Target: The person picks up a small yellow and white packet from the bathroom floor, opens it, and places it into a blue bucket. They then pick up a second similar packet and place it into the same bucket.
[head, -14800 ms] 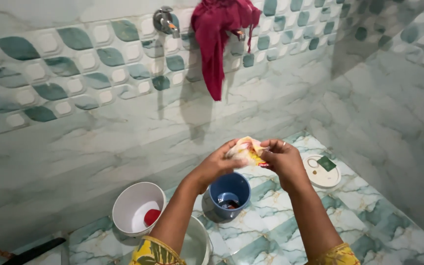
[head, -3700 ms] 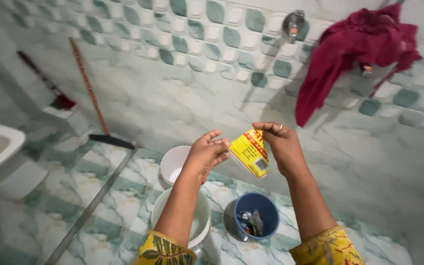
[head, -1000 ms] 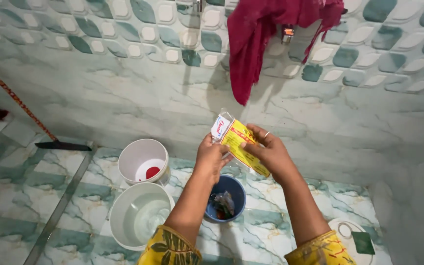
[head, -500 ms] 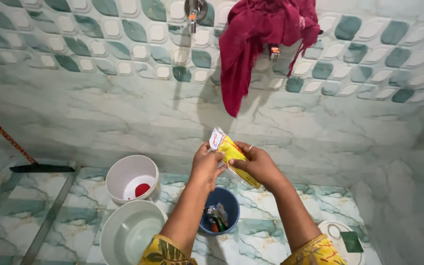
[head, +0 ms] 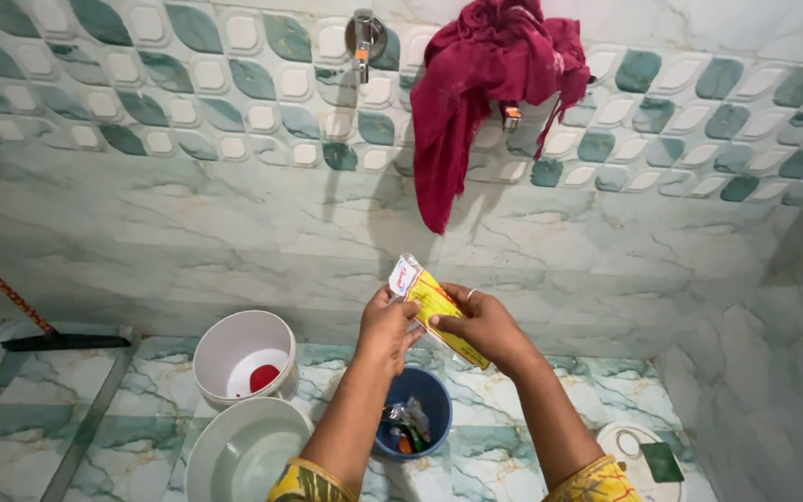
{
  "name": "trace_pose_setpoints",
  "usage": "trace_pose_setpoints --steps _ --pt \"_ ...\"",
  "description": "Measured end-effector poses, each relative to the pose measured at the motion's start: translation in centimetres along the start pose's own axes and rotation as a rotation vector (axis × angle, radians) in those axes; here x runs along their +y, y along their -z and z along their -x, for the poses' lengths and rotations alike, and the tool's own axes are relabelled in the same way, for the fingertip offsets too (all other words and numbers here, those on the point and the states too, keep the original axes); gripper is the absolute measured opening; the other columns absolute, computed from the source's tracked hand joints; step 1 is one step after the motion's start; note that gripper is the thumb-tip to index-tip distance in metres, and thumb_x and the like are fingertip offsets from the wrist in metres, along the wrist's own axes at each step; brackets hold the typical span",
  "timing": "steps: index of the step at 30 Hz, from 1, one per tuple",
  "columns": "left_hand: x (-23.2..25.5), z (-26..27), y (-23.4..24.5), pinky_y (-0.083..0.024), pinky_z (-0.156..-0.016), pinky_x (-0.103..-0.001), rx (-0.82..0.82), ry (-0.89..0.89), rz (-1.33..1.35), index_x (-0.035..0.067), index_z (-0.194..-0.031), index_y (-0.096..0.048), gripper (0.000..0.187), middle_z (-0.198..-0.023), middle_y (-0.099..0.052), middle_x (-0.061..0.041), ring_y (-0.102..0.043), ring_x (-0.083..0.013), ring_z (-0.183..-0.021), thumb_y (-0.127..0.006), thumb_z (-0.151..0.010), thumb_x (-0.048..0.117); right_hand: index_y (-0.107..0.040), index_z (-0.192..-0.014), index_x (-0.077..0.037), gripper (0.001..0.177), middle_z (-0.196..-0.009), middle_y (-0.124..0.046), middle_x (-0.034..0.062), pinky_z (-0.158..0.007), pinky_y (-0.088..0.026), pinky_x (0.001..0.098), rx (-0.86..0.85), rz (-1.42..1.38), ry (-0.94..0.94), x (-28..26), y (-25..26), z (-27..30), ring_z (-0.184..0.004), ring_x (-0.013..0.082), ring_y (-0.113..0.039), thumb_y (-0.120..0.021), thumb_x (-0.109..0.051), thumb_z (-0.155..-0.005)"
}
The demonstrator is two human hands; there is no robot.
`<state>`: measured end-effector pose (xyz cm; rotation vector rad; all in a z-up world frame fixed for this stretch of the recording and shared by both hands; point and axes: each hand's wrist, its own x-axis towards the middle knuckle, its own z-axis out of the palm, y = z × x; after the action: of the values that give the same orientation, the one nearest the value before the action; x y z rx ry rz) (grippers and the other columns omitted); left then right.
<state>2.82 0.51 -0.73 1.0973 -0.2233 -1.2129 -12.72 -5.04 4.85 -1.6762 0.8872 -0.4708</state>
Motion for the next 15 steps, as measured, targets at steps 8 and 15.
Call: trace_pose_setpoints --steps 8,15 --pt "0.2 0.0 0.8 -0.055 -0.082 -0.041 0.017 0.002 -0.004 0.009 -0.125 -0.057 0.037 -0.116 -0.067 -0.009 -0.066 -0.0201 -0.101 -0.058 -0.089 0.0 -0.059 -0.138 -0.001 0.058 -0.119 -0.075 0.006 -0.09 -0.054 0.027 0.01 0.007 0.03 1.1 -0.3 -0.8 -0.101 0.01 -0.069 -0.077 -0.011 -0.084" --pt "0.3 -0.4 1.7 -0.057 -0.081 -0.039 0.067 0.043 -0.017 0.008 -0.125 -0.057 0.034 -0.116 -0.067 -0.012 -0.067 -0.0228 -0.099 -0.059 -0.091 0.001 -0.074 -0.12 -0.001 0.035 -0.1 -0.078 0.0052 -0.077 -0.055 0.0292 0.103 -0.025 -0.069 2.6 -0.5 -1.5 -0.083 0.011 -0.067 -0.073 -0.008 -0.086"
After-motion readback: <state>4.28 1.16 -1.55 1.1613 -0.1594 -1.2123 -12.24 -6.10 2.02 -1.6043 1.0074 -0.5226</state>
